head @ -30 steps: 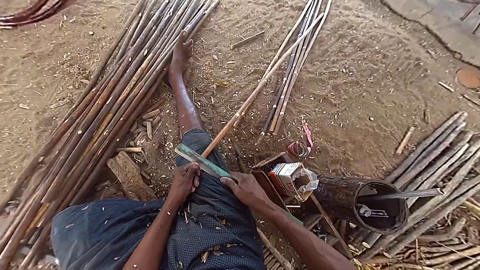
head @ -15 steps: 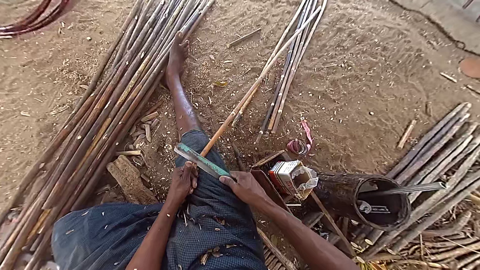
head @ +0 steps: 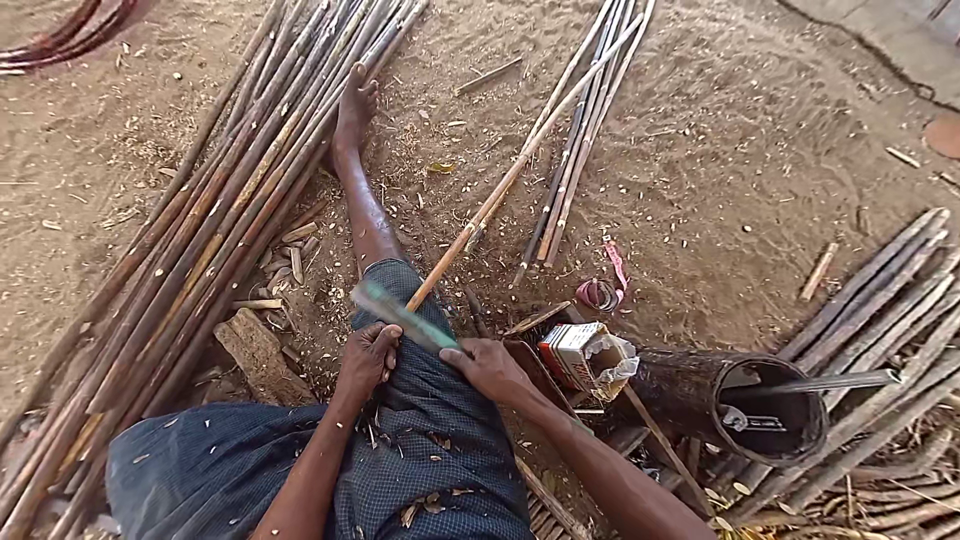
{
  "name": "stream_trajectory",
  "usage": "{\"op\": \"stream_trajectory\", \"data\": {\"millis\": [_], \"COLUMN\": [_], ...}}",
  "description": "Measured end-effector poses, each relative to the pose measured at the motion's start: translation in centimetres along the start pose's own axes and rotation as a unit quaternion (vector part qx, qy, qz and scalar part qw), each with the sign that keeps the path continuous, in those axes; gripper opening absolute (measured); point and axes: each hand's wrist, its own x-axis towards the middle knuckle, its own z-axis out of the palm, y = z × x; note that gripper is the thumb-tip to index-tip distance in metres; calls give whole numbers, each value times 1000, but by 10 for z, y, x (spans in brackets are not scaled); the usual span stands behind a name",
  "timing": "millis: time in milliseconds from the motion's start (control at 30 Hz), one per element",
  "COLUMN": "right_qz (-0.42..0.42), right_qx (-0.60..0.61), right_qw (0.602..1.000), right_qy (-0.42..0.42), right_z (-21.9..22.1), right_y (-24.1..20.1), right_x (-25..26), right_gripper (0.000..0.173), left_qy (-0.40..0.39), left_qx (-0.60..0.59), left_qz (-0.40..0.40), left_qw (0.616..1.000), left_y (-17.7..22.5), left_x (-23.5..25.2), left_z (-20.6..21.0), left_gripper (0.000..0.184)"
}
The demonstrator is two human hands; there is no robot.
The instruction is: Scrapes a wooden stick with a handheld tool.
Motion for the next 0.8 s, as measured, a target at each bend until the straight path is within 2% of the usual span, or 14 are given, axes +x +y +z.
{"op": "stream_trajectory", "data": {"millis": [67, 133, 233, 300, 400, 467, 500, 633, 733, 800], "right_qz": [10, 26, -26, -24, 38, 75, 66, 2, 29, -4], "right_qx": [-5, 27, -27, -24, 93, 129, 117, -21, 39, 23], "right_qw": [1000, 999, 998, 998, 995, 988, 989, 1000, 997, 999], "right_qy": [-11, 13, -49, -59, 8, 46, 56, 11, 65, 41], "right_z": [0, -5, -2, -6, -18, -16, -12, -1, -9, -4], "right_y": [1, 8, -3, -4, 12, 19, 19, 5, 19, 18], "right_x": [8, 22, 19, 22, 35, 35, 31, 4, 21, 20], "right_gripper": [49, 52, 50, 50, 52, 54, 54, 50, 52, 53], "left_qy": [-5, -8, -4, -19, -43, -36, -34, -62, -82, -91], "left_qx": [9, 20, 24, 20, 33, 56, 65, 67, 74, 82], "left_qz": [-7, -7, -19, -23, -21, -33, -39, -53, -48, -45], "left_qw": [1000, 1000, 1000, 999, 998, 997, 997, 994, 993, 991], "left_y": [0, 1, 3, 3, 9, 14, 16, 16, 17, 18], "left_x": [-2, 1, -1, 0, 5, 2, 2, 6, 7, 7], "left_z": [-3, -2, -4, -6, -5, -3, -3, -4, -8, -11], "left_gripper": [28, 28, 27, 28, 31, 36, 37, 33, 30, 30]}}
